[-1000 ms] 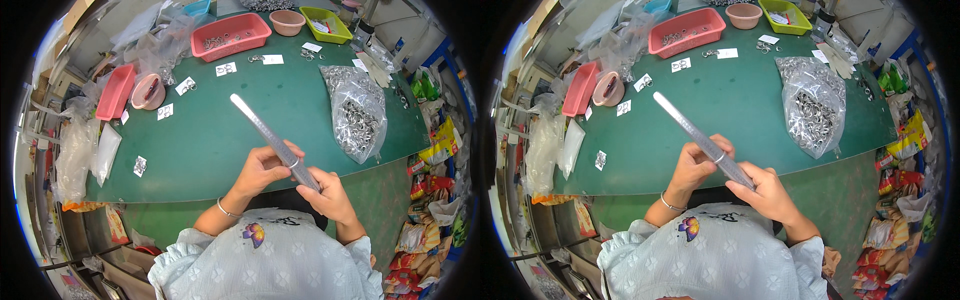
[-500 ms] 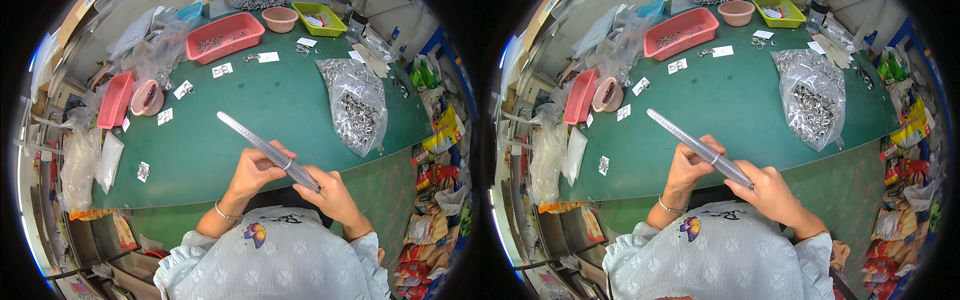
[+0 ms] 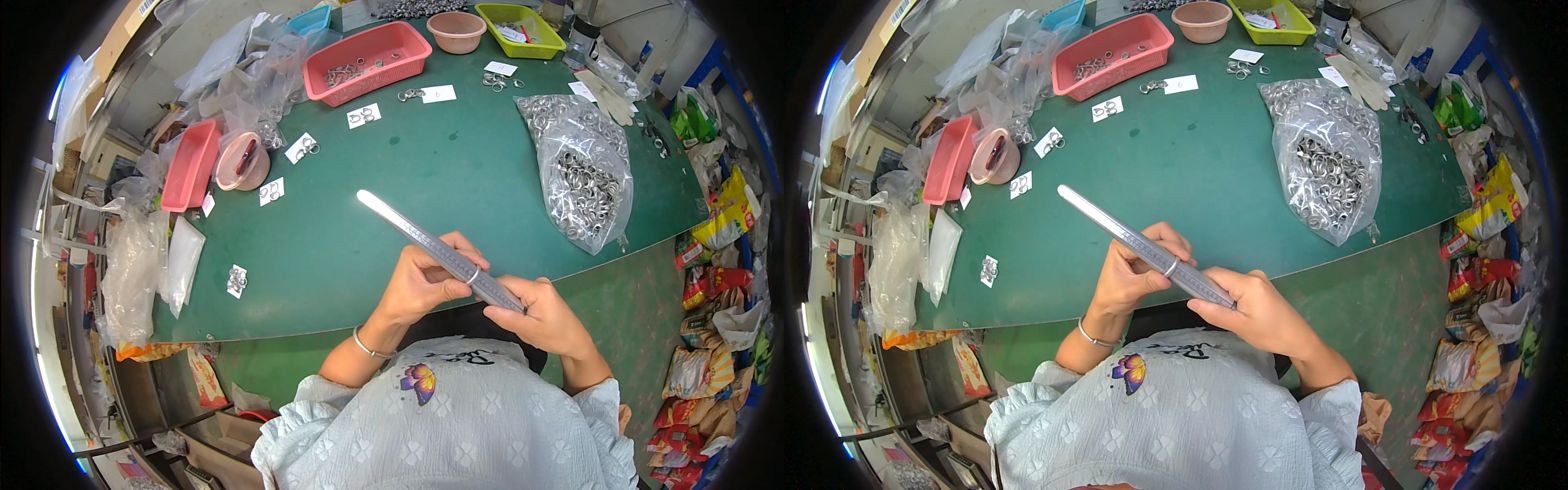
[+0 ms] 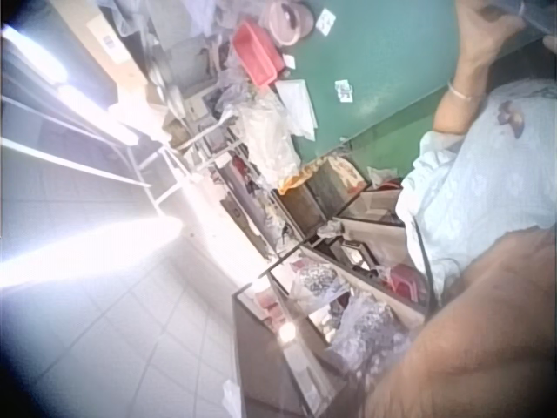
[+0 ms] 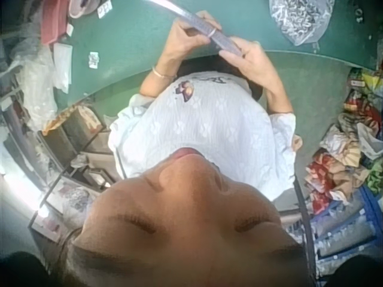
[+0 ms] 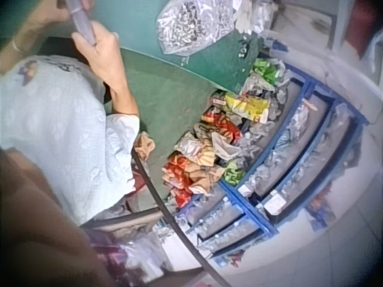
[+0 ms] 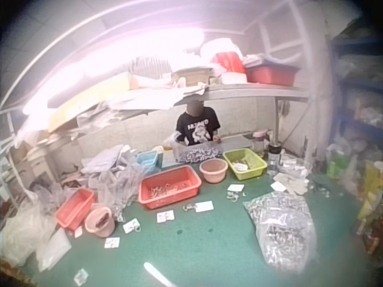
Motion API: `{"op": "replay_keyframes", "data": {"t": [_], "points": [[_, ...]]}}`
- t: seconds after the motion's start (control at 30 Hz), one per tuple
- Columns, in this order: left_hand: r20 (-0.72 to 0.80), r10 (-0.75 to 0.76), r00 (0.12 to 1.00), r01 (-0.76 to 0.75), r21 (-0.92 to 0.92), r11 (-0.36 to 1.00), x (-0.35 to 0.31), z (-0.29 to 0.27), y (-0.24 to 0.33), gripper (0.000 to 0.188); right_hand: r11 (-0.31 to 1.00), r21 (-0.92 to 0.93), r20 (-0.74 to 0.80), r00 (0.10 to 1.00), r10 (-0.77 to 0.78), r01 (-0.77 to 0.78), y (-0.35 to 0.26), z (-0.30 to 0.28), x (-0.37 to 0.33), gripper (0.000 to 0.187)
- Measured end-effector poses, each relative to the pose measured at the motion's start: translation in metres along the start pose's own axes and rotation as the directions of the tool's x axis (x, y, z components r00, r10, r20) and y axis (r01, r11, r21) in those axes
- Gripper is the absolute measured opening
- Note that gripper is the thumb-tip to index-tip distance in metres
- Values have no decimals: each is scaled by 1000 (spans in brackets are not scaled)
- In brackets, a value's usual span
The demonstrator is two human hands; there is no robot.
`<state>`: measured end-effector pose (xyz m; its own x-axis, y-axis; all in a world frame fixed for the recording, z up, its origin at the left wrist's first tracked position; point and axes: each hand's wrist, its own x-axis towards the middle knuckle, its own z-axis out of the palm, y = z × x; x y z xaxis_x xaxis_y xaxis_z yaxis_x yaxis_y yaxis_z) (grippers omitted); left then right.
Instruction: The person repeatedly picks up small metal rings from a plastic bag and files them with a metal file. They place the finished rings onto small white cards on the table. Another person is visible in the background sorting similar items.
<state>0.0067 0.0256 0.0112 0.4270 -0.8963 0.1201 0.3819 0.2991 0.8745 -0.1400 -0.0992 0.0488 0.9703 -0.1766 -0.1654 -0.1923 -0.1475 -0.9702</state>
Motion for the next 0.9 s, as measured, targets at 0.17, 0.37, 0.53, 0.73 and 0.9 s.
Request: {"op": "replay_keyframes", "data": {"t": [0.17, 0.37, 0.53, 0.73, 0.9], "points": [[-52, 48, 998, -46, 47, 998, -3, -3, -7, 40, 996, -87, -87, 996, -29, 22, -6, 5, 1, 20], [-55, 66, 996, -63, 54, 997, -4, -7, -13, 38, 984, -161, -128, 988, -90, 69, -2, 7, 2, 21], [-93, 121, 988, -114, 72, 991, -6, 0, -14, 36, 974, -208, -133, 984, -118, 89, 0, 5, 4, 19], [-370, 336, 867, -391, -84, 917, 0, -40, 5, 25, 982, -177, -33, 997, -70, 63, 18, -11, -5, 18], [-396, 290, 871, -373, -152, 915, -8, -67, 30, 39, 954, 179, 26, 970, 241, -242, 23, -20, -10, 15]]}}
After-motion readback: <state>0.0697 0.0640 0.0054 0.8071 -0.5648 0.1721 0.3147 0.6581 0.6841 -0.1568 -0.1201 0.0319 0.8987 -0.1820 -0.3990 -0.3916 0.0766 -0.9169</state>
